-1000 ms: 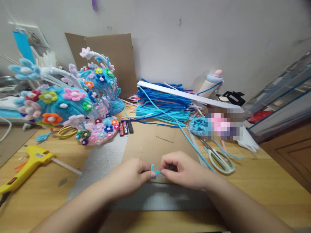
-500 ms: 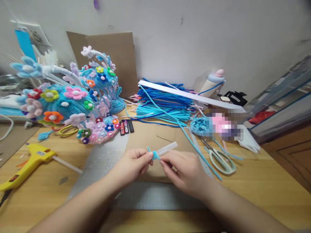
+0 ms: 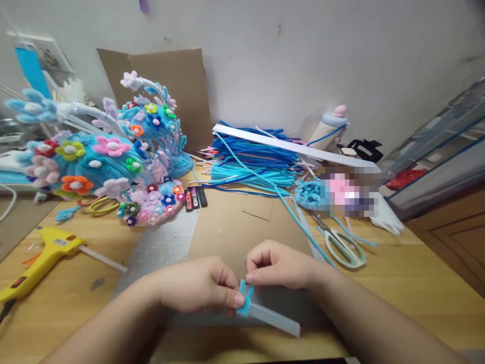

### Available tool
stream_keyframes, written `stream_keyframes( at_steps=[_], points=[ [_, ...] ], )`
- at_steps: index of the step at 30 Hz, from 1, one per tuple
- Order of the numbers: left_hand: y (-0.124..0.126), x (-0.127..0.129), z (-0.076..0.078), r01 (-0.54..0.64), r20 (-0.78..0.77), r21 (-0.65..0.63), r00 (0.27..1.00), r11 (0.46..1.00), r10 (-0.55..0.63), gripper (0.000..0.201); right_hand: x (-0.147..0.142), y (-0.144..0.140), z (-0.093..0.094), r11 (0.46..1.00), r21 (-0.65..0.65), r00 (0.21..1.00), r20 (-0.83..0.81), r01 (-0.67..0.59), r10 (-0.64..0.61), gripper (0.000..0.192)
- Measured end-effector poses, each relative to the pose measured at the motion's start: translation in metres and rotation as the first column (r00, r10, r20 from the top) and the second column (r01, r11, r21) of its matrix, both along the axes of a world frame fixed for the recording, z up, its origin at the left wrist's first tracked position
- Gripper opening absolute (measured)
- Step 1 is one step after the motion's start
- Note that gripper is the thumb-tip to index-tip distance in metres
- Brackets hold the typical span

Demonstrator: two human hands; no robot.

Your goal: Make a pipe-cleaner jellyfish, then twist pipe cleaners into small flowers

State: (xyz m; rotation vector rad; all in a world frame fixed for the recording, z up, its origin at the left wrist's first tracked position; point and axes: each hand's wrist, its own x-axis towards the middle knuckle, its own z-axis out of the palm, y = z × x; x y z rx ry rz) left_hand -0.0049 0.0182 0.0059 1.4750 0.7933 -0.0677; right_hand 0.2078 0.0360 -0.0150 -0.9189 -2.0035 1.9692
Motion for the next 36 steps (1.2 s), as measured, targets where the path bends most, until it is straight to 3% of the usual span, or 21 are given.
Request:
stream_keyframes(
  at_steps=[2, 4, 7, 11, 13, 15, 19, 23, 28, 32, 34, 36],
  points=[
    [0.001, 0.002, -0.001, -0.023, -0.087, 0.113, 0.996, 0.993, 0.033, 0.041, -0.001, -0.005, 0.008, 0.985, 0.162, 0.995, 0.077, 0.051, -0.064, 0.022],
    [0.002, 0.004, -0.002, -0.061, -0.118, 0.181, 0.989, 0.982, 0.084, 0.041, -0.001, -0.013, 0.018, 0.913, 0.404, 0.987, 0.113, 0.06, -0.116, 0.014],
    [0.005, 0.006, -0.005, -0.174, -0.101, 0.238, 0.974, 0.956, 0.203, 0.043, -0.001, -0.023, 0.028, 0.695, 0.719, 0.972, 0.174, -0.016, -0.158, 0.012],
    [0.008, 0.009, -0.01, -0.374, 0.047, 0.208, 0.927, 0.904, 0.373, 0.044, 0.0, -0.03, 0.029, 0.352, 0.932, 0.948, 0.184, -0.084, -0.261, 0.021],
    [0.007, 0.012, -0.012, -0.473, 0.099, 0.129, 0.88, 0.871, 0.464, 0.043, 0.001, -0.031, 0.025, 0.234, 0.971, 0.942, 0.122, -0.048, -0.313, 0.022],
    [0.006, 0.014, -0.012, -0.555, 0.135, 0.036, 0.827, 0.831, 0.546, 0.043, 0.001, -0.03, 0.02, 0.176, 0.984, 0.941, 0.046, 0.015, -0.334, 0.02],
    [0.002, 0.018, -0.01, -0.635, 0.234, -0.126, 0.728, 0.762, 0.645, 0.043, 0.001, -0.028, 0.013, 0.189, 0.969, 0.94, -0.091, 0.159, -0.328, 0.016],
    [-0.002, 0.02, -0.009, -0.606, 0.31, -0.335, 0.653, 0.722, 0.691, 0.038, -0.002, -0.025, 0.011, 0.266, 0.919, 0.926, -0.2, 0.291, -0.319, 0.015],
    [-0.006, 0.021, -0.015, -0.375, 0.361, -0.624, 0.64, 0.685, 0.678, 0.03, -0.008, -0.023, 0.01, 0.389, 0.786, 0.872, -0.381, 0.481, -0.308, 0.012],
    [-0.009, 0.022, -0.021, -0.176, 0.418, -0.735, 0.644, 0.655, 0.641, 0.025, -0.009, -0.025, 0.005, 0.447, 0.706, 0.836, -0.469, 0.549, -0.285, 0.012],
    [-0.011, 0.023, -0.022, -0.092, 0.443, -0.758, 0.655, 0.646, 0.613, 0.025, -0.009, -0.027, 0.002, 0.529, 0.648, 0.833, -0.48, 0.547, -0.274, 0.01],
    [-0.012, 0.023, -0.022, -0.011, 0.454, -0.784, 0.671, 0.621, 0.586, 0.026, -0.008, -0.029, -0.001, 0.653, 0.535, 0.827, -0.487, 0.536, -0.28, 0.01]
  ],
)
